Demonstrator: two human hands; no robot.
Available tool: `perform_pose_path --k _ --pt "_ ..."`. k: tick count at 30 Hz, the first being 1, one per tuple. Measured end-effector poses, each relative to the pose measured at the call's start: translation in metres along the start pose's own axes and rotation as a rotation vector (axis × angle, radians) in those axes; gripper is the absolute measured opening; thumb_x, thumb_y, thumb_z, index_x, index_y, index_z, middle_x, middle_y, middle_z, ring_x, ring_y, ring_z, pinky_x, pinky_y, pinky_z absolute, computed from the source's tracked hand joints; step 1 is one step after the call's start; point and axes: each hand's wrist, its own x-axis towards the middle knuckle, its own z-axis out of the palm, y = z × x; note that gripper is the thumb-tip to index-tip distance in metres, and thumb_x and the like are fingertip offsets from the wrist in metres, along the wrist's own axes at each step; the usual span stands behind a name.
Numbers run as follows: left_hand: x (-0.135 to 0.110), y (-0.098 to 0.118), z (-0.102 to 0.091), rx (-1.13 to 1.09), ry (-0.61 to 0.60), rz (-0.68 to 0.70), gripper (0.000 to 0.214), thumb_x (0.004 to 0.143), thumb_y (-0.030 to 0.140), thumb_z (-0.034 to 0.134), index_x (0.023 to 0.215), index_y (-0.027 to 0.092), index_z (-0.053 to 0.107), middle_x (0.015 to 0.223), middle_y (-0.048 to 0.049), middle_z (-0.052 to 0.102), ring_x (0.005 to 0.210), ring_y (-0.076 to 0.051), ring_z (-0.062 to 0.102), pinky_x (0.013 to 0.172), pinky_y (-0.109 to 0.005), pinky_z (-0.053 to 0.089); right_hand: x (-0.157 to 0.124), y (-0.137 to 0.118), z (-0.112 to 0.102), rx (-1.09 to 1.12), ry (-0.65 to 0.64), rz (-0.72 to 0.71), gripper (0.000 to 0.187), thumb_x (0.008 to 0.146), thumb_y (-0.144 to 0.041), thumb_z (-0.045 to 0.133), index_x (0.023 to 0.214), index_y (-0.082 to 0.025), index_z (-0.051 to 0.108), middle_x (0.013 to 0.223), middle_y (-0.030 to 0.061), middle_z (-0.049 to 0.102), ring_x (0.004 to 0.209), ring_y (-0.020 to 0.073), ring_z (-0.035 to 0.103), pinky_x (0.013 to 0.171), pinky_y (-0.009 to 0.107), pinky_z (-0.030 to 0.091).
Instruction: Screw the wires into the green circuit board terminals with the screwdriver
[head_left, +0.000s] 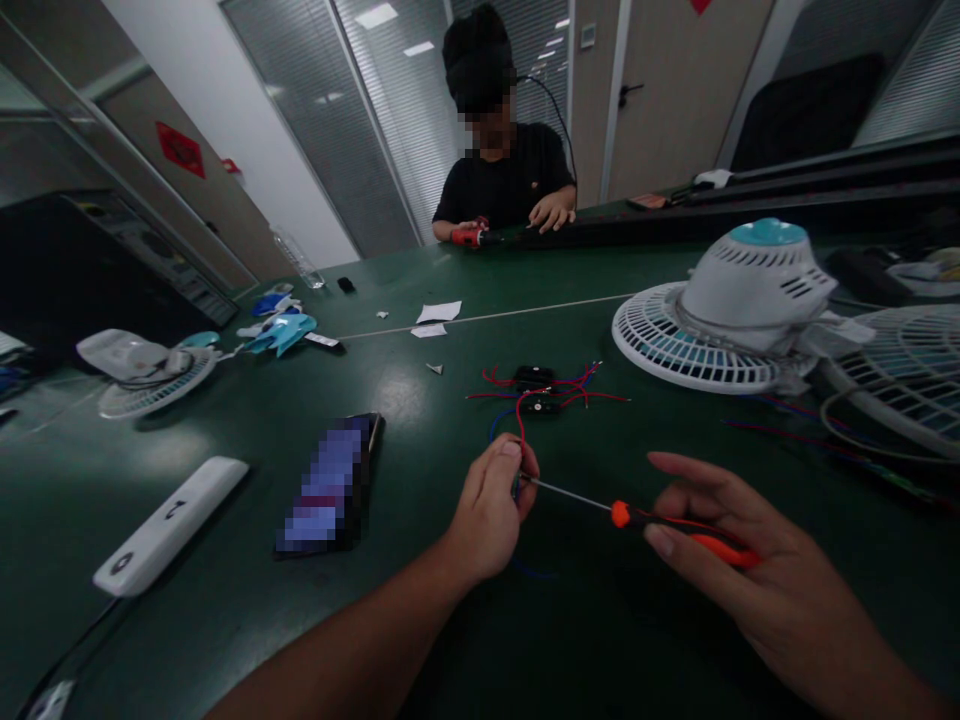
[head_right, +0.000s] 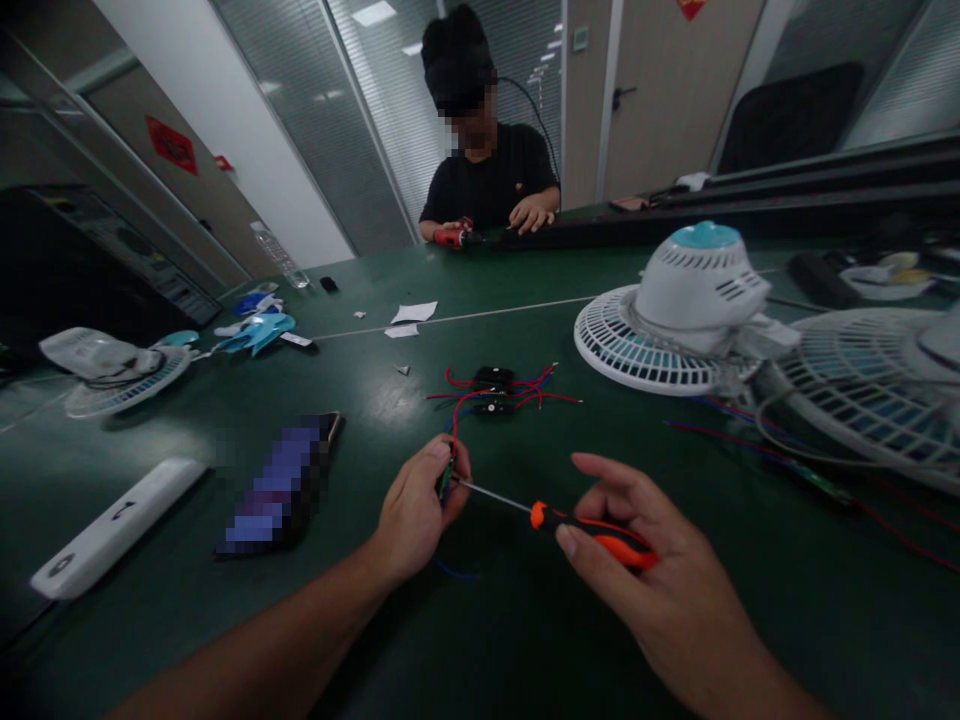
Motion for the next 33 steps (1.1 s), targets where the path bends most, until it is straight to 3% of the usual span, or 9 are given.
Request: perform_pose_path --k 10,14,18,25,33 --pt "-0.0008 0.0003 0.0009 -0.009 -0.037 0.018 0.038 0.086 0.051 0.04 0.07 0.018 0.05 0.058 0.0054 0.039 0.044 -0.008 0.033 0.04 -0.019 0.025 -0.0033 0.0018 0.0006 0.047 -0.01 0.023 0.049 0.073 -0.049 0.071 0.115 -0.025 0.064 0.078 0.0033 0.071 0.065 0.0204 0.069 0.052 0.027 0.056" --pt "-0.0006 0.0007 0.0009 -0.007 -0.028 0.028 0.037 0.086 0.05 0.04 0.07 0.018 0.05 0.058 0.0051 0.039 0.045 -0.008 0.033 0.04 -0.019 0.025 -0.0041 -0.0009 0.0007 0.146 -0.103 0.128 0.054 0.084 -0.057 0.055 0.125 -0.022 0.057 0.065 0.0024 0.071 0.054 0.0194 0.067 0.047 0.027 0.055" --pt "-0.0008 0.0002 -0.0001 0.008 -0.012 0.01 0.037 0.087 0.048 0.039 0.07 0.018 0.051 0.059 0.0044 0.04 0.046 -0.009 0.034 0.04 -0.018 0.025 -0.004 -0.0033 0.0009 0.089 -0.122 0.227 0.059 0.089 -0.06 0.043 0.127 -0.017 0.056 0.05 0.0 0.066 0.042 0.0175 0.061 0.04 0.026 0.051" --pt "-0.0007 -0.0021 -0.0009 0.011 -0.014 0.011 0.037 0.088 0.048 0.038 0.071 0.018 0.051 0.058 0.0045 0.039 0.046 -0.009 0.034 0.04 -0.018 0.025 -0.003 -0.0009 0.0008 0.045 -0.126 0.105 0.051 0.088 -0.055 0.051 0.123 -0.018 0.058 0.051 -0.0024 0.062 0.042 0.0159 0.06 0.039 0.025 0.051" --pt "0.0001 -0.0037 -0.0013 -0.007 -0.05 0.032 0.036 0.089 0.046 0.037 0.072 0.018 0.05 0.056 0.006 0.038 0.043 -0.008 0.032 0.04 -0.019 0.026 -0.0017 0.0011 -0.0016 0.067 -0.156 0.112 0.052 0.087 -0.054 0.053 0.125 -0.018 0.054 0.054 -0.0026 0.064 0.046 0.0154 0.061 0.043 0.024 0.053"
